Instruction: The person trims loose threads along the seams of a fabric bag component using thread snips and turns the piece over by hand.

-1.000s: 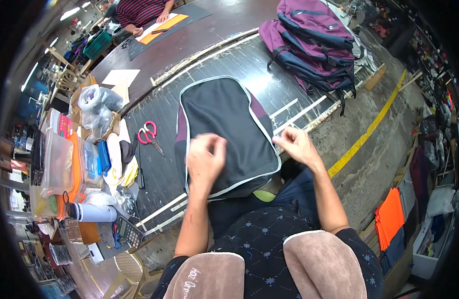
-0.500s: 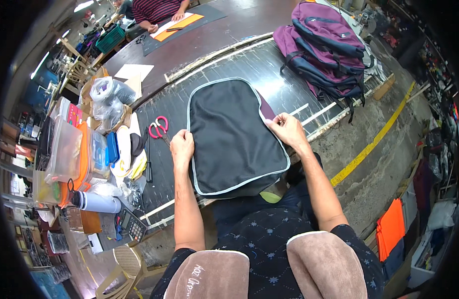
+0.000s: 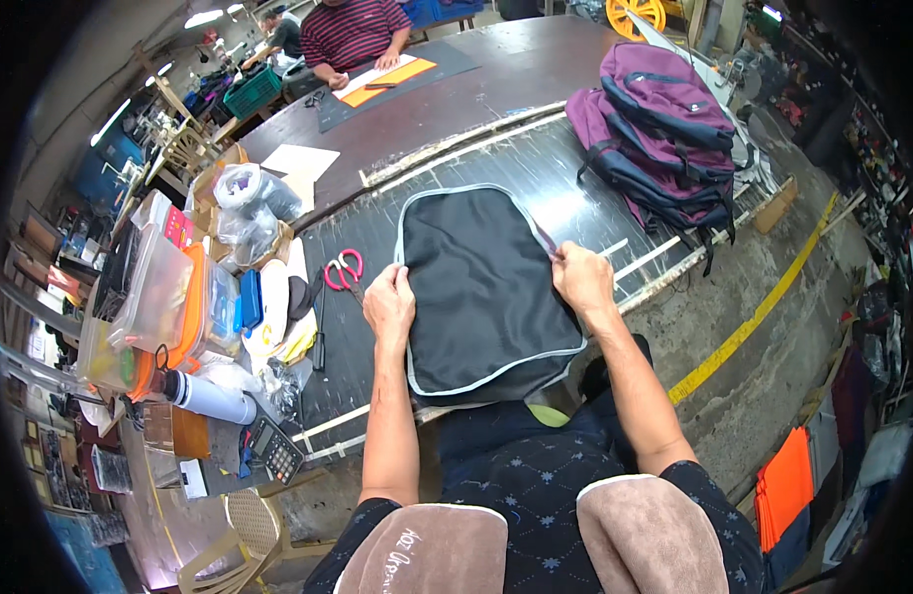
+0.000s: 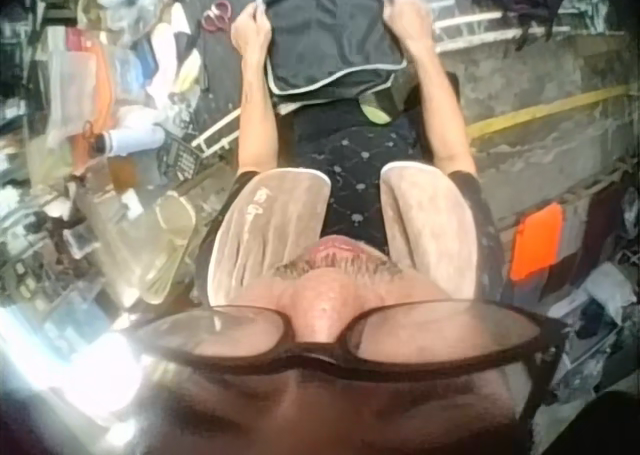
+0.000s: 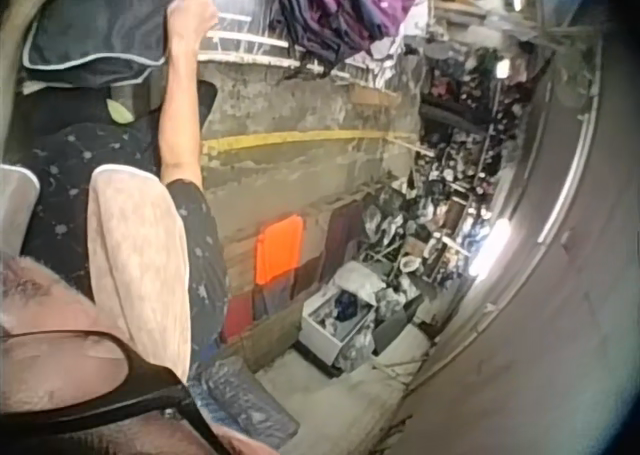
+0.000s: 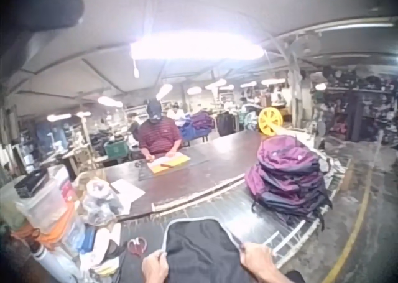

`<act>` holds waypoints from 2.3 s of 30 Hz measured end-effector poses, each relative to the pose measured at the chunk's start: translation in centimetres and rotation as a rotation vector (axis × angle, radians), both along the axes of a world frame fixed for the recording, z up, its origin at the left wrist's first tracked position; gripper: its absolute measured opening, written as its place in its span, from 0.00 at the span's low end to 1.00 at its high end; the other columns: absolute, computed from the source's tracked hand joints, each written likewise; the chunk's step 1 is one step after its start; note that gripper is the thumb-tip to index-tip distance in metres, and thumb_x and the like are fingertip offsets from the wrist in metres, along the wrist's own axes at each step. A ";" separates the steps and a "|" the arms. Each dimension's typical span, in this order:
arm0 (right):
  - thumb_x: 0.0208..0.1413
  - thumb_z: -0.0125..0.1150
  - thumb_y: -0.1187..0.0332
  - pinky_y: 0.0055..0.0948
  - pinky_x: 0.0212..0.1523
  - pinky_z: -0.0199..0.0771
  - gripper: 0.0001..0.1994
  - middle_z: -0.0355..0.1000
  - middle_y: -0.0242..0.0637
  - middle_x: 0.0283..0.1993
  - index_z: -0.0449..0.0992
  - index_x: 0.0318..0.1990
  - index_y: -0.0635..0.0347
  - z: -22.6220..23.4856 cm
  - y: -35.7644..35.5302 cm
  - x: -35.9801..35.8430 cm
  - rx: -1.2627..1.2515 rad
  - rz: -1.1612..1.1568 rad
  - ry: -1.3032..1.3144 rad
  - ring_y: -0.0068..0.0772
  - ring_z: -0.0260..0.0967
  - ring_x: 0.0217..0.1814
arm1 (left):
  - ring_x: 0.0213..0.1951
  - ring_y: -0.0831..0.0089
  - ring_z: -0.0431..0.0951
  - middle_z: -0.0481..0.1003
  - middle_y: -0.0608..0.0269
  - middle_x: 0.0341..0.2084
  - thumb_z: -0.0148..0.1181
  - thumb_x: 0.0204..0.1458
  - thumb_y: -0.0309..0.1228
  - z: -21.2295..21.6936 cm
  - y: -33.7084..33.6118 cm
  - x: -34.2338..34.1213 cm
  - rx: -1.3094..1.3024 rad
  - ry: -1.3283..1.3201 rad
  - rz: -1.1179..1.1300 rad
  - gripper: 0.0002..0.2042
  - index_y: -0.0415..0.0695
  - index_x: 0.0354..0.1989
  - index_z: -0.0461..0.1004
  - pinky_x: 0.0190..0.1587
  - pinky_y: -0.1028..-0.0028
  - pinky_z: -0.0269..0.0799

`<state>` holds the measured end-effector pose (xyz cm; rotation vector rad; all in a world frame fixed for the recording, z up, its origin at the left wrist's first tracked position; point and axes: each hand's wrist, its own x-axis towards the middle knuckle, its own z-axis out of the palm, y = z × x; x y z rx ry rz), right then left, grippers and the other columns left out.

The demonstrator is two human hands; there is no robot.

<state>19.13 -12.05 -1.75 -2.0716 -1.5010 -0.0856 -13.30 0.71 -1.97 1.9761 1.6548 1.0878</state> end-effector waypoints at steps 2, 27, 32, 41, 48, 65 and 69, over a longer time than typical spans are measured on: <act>0.68 0.72 0.63 0.56 0.42 0.82 0.08 0.84 0.55 0.39 0.87 0.44 0.58 2.5 1.3 -0.7 0.325 -0.002 0.118 0.64 0.85 0.42 | 0.45 0.44 0.89 0.88 0.45 0.44 0.66 0.71 0.33 1.1 0.5 0.6 0.385 -0.184 0.058 0.11 0.40 0.51 0.88 0.48 0.55 0.82; 0.79 0.63 0.55 0.27 0.36 0.76 0.16 0.80 0.33 0.41 0.79 0.58 0.58 -1.1 -5.7 5.0 0.332 -0.089 0.978 0.23 0.76 0.34 | 0.51 0.52 0.83 0.83 0.53 0.46 0.82 0.51 0.34 3.7 -8.0 4.1 0.390 -0.082 -0.629 0.21 0.42 0.51 0.81 0.55 0.58 0.77; 0.64 0.74 0.62 0.48 0.51 0.82 0.25 0.81 0.47 0.42 0.76 0.65 0.60 -5.6 -7.6 6.0 0.175 -0.175 0.405 0.50 0.82 0.45 | 0.72 0.52 0.68 0.70 0.54 0.71 0.88 0.42 0.47 0.4 -10.2 4.9 0.346 0.568 -0.775 0.35 0.55 0.61 0.83 0.72 0.45 0.62; 0.60 0.81 0.45 0.39 0.41 0.79 0.29 0.80 0.39 0.35 0.85 0.57 0.60 -3.1 -5.0 0.3 -0.013 -0.021 0.590 0.35 0.79 0.37 | 0.48 0.67 0.82 0.83 0.71 0.39 0.70 0.57 0.31 -1.0 -9.8 6.0 0.435 0.604 -0.914 0.04 0.51 0.40 0.84 0.61 0.53 0.67; 0.57 0.83 0.43 0.38 0.34 0.76 0.26 0.76 0.35 0.24 0.89 0.41 0.62 -4.8 -3.3 -2.5 -0.137 -0.024 0.713 0.32 0.75 0.28 | 0.42 0.64 0.84 0.85 0.67 0.38 0.71 0.58 0.31 0.4 -13.4 6.4 0.358 0.506 -1.017 0.03 0.50 0.38 0.84 0.59 0.53 0.70; 0.67 0.76 0.59 0.30 0.30 0.68 0.16 0.73 0.30 0.24 0.84 0.38 0.65 -6.5 -5.2 -2.9 0.004 0.102 0.828 0.18 0.65 0.27 | 0.39 0.53 0.87 0.83 0.57 0.36 0.71 0.60 0.30 -0.2 -6.8 10.5 0.170 0.367 -0.761 0.05 0.47 0.43 0.87 0.43 0.57 0.83; 0.67 0.77 0.58 0.37 0.33 0.76 0.17 0.78 0.36 0.27 0.82 0.44 0.64 -4.9 -6.0 -3.6 -0.048 0.088 0.778 0.28 0.74 0.28 | 0.36 0.54 0.87 0.83 0.55 0.32 0.69 0.60 0.28 -1.4 -7.5 10.6 0.065 0.165 -0.695 0.04 0.43 0.38 0.83 0.42 0.57 0.82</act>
